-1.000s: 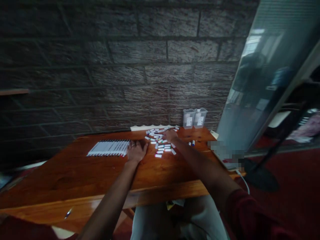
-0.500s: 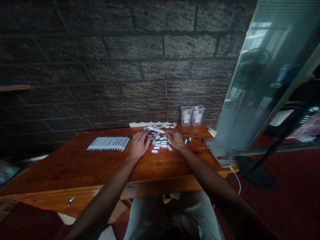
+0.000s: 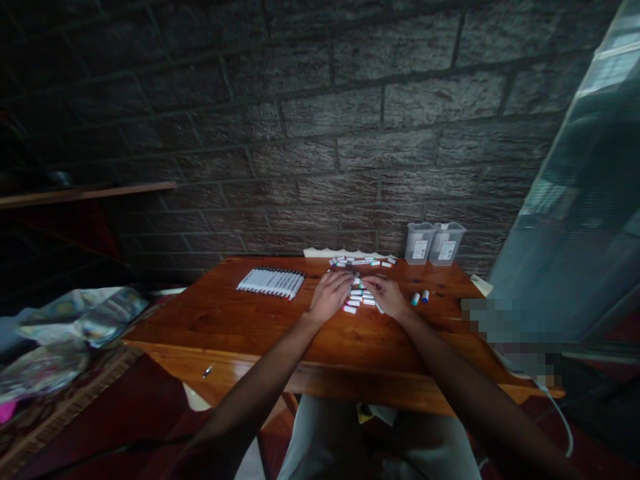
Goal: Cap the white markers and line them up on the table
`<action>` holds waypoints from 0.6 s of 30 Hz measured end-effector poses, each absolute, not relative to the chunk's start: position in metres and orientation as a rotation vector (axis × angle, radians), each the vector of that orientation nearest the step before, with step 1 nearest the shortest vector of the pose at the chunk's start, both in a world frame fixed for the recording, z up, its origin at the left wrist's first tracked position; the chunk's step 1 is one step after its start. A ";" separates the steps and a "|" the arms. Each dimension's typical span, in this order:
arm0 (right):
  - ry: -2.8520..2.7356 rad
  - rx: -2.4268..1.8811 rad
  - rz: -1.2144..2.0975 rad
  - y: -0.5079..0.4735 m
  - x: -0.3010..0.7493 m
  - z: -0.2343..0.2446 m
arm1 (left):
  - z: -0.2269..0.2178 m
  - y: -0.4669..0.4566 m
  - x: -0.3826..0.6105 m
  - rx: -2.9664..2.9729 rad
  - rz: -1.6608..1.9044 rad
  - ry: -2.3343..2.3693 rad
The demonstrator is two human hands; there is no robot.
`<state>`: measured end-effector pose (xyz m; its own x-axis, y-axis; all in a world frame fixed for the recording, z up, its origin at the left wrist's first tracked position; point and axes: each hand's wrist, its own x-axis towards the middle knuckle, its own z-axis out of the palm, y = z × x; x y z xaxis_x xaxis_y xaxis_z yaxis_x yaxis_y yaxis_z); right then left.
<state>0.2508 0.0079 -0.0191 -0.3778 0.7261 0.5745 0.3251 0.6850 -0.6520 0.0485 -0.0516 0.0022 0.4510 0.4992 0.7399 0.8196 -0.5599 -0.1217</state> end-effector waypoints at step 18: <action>-1.642 -0.884 0.527 0.012 0.252 -0.017 | 0.005 -0.049 0.032 -1.932 -0.774 -1.773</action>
<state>0.2516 0.0119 -0.0175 -0.0763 0.7793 0.6220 0.2714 0.6165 -0.7391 0.0323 -0.0488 0.0046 0.0398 0.7668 0.6407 0.9912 -0.1115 0.0719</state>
